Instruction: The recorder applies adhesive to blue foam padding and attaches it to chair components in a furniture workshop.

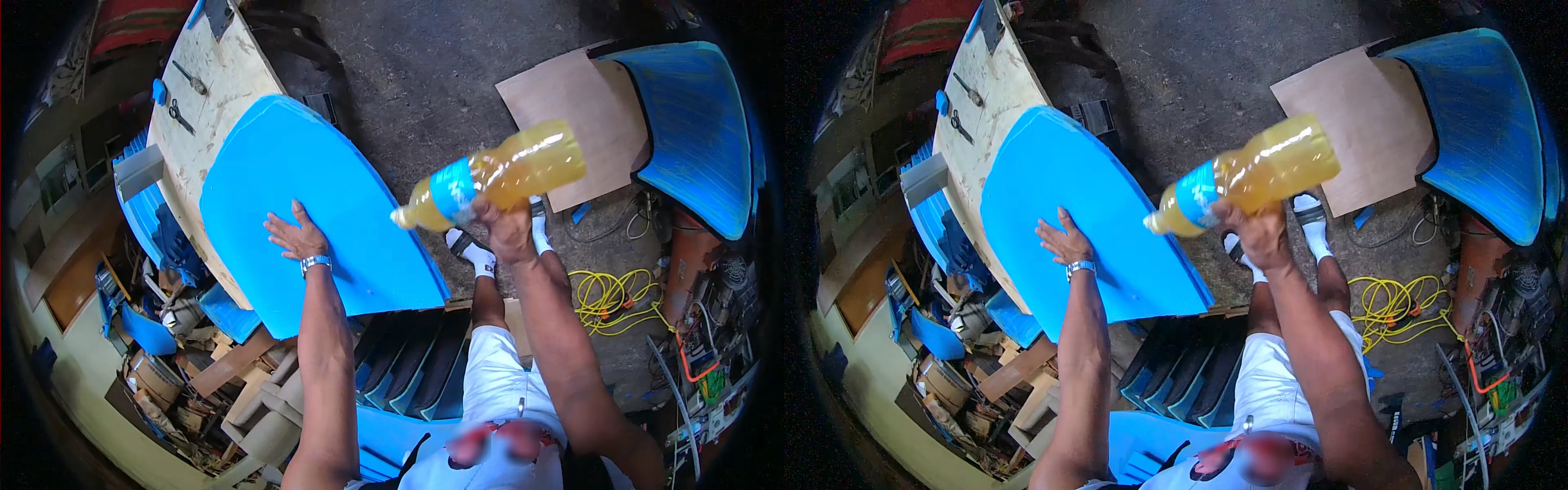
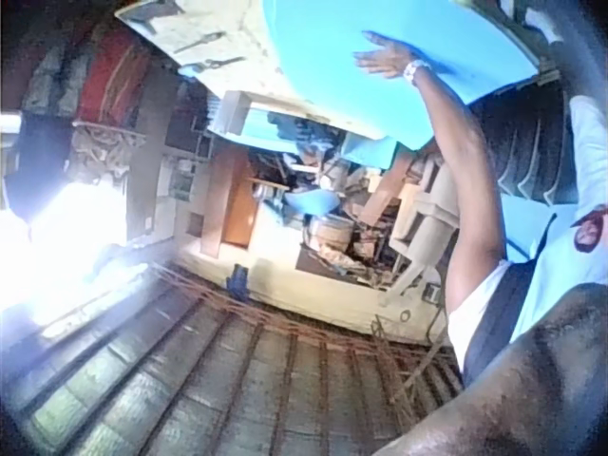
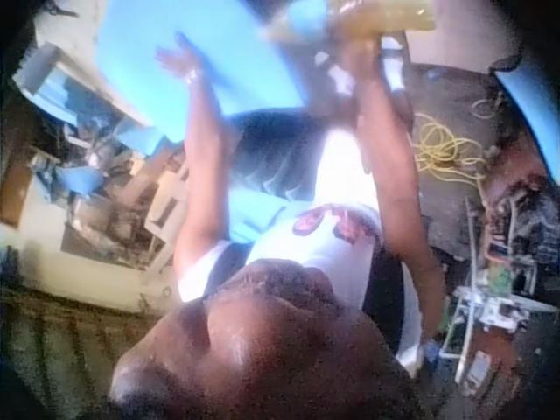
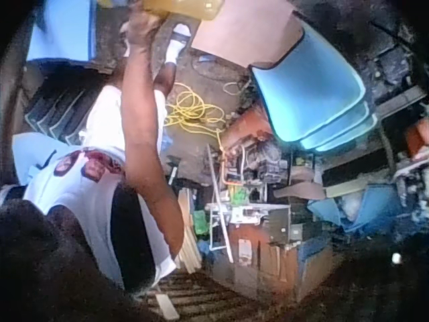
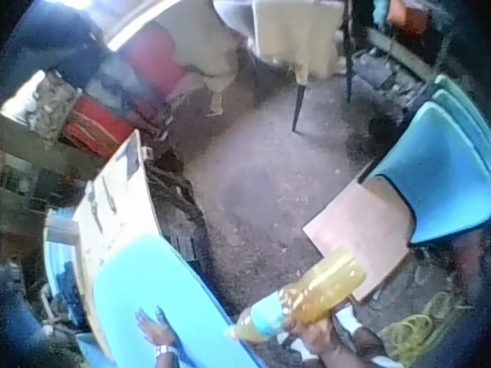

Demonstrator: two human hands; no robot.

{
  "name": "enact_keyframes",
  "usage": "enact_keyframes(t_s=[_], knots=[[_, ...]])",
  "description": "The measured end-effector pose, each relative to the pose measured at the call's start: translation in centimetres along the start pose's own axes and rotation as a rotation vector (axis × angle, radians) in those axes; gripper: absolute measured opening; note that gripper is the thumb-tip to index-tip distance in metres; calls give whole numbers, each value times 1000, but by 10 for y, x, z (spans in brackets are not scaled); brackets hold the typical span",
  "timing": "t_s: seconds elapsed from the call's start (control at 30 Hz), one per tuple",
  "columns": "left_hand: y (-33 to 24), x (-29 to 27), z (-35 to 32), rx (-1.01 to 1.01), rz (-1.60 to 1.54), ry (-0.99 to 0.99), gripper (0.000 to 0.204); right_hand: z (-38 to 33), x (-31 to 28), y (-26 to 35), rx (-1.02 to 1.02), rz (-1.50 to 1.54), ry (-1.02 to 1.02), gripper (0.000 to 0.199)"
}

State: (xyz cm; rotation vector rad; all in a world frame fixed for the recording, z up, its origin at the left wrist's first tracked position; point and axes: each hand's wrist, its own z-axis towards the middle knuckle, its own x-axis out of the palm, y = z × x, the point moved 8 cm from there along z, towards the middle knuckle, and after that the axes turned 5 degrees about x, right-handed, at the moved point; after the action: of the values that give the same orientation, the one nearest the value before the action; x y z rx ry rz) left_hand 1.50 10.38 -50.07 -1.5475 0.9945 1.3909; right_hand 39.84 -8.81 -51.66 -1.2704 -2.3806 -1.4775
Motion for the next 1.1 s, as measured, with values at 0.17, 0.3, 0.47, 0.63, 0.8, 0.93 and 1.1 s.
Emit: enact_keyframes(t_s=[0.17, 0.3, 0.47, 0.63, 0.8, 0.93, 1.1], knots=[[3, -4, 2, -12, 11, -1, 97, 90, 50, 41, -28, 68, 63, 42], [5, 1, 4, -5, 9, -9, 96, 161, 113, 62, -112, 44, 244, 44], [3, 11, 1, 35, 0, -22, 98, 192, 105, 40, 34, -83, 234, 43], [20, 0, 6, 21, 52, -36, 99, 148, 81, 29, 60, -19, 207, 44], [9, 13, 3, 33, 58, -24, 99, 223, 126, 27, -49, -65, 163, 36], [12, 6, 2, 46, 39, -52, 100, 213, 125, 24, 30, -47, 211, 36], [15, 5, 4, 45, 58, -78, 99, 127, 43, 13, 108, -149, 220, 51]])
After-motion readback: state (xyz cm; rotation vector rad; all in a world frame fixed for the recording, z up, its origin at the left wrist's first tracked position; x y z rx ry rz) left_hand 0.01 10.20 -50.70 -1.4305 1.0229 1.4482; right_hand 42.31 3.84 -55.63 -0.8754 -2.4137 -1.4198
